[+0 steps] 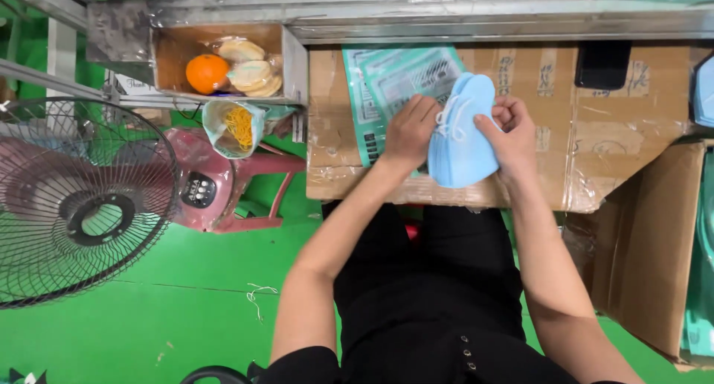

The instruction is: Packaging blue face masks into plastic bags on a manufacturing line.

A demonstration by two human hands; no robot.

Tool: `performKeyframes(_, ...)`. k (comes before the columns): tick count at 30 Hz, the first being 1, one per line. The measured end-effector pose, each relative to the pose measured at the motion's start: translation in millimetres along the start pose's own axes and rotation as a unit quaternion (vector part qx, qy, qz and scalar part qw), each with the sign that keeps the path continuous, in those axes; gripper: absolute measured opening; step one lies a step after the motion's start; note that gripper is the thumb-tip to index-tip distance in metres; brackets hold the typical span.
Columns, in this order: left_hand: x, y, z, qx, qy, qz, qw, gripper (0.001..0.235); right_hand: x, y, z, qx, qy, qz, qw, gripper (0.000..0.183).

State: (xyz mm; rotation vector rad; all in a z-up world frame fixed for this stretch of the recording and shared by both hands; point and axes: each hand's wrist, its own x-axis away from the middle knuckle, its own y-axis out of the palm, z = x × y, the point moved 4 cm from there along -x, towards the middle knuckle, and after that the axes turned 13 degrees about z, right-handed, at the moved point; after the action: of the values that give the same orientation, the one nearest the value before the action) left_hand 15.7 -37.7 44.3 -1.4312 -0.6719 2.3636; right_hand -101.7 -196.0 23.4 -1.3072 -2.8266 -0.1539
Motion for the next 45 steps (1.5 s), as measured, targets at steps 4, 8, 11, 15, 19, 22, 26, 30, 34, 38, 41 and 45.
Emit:
performKeyframes(4, -2.2, -17.6, 7.8, 0.031, 0.000, 0.015, 0.999, 0.013, 5.8, -4.9, 5.8, -0.043, 0.211, -0.025, 0.976, 0.025)
performKeyframes(8, -23.0, -30.7, 9.7, 0.030, 0.004, 0.080, 0.996, 0.015, 18.6, -3.4, -9.0, 0.157, 0.069, -0.006, 0.985, 0.018)
performKeyframes(11, -23.7, -40.1, 36.0, 0.036, 0.042, 0.121, 0.991, 0.010, 31.9, 16.7, -56.5, 0.354, -0.235, 0.027, 0.905, 0.019)
performKeyframes(15, -10.9, -50.8, 54.3, 0.123, -0.014, 0.067, 0.990, 0.015, 23.1, -4.2, -43.7, 0.187, -0.176, 0.087, 0.963, 0.020)
performKeyframes(19, -42.2, -117.8, 59.1, 0.189, -0.287, 0.293, 0.892, 0.049, 28.3, -12.9, -45.8, -0.030, 0.011, 0.138, 0.990, 0.017)
performKeyframes(22, 96.1, 11.6, 12.4, 0.459, -0.624, 0.100, 0.624, 0.036, 40.1, 13.4, -63.7, 0.136, -0.052, 0.039, 0.989, 0.032)
performKeyframes(26, 66.8, -17.3, 61.7, 0.394, -0.518, 0.140, 0.746, 0.041, 51.2, 6.9, -25.5, 0.120, -0.083, 0.123, 0.982, 0.043)
performKeyframes(30, 51.1, -52.4, 58.0, 0.358, -0.539, 0.168, 0.743, 0.041, 83.1, 2.3, -24.2, -0.109, 0.082, 0.052, 0.989, 0.039)
performKeyframes(34, 65.3, -39.1, 73.4, 0.395, -0.521, 0.116, 0.748, 0.046, 113.2, -0.4, -21.8, -0.159, 0.212, -0.047, 0.963, 0.026)
performKeyframes(38, 94.2, -10.5, 112.6, 0.447, -0.491, 0.005, 0.748, 0.042, 112.1, -11.0, -15.6, -0.237, 0.145, 0.028, 0.960, 0.019)
performKeyframes(41, 108.1, -18.9, 139.5, 0.462, -0.452, -0.115, 0.754, 0.046, 125.1, -10.3, -50.8, -0.308, 0.191, 0.062, 0.930, 0.018)
performKeyframes(45, 41.3, -120.5, 174.2, 0.294, -0.203, -0.176, 0.917, 0.027, 136.3, -24.2, -112.8, 0.075, -0.074, 0.058, 0.993, 0.018)
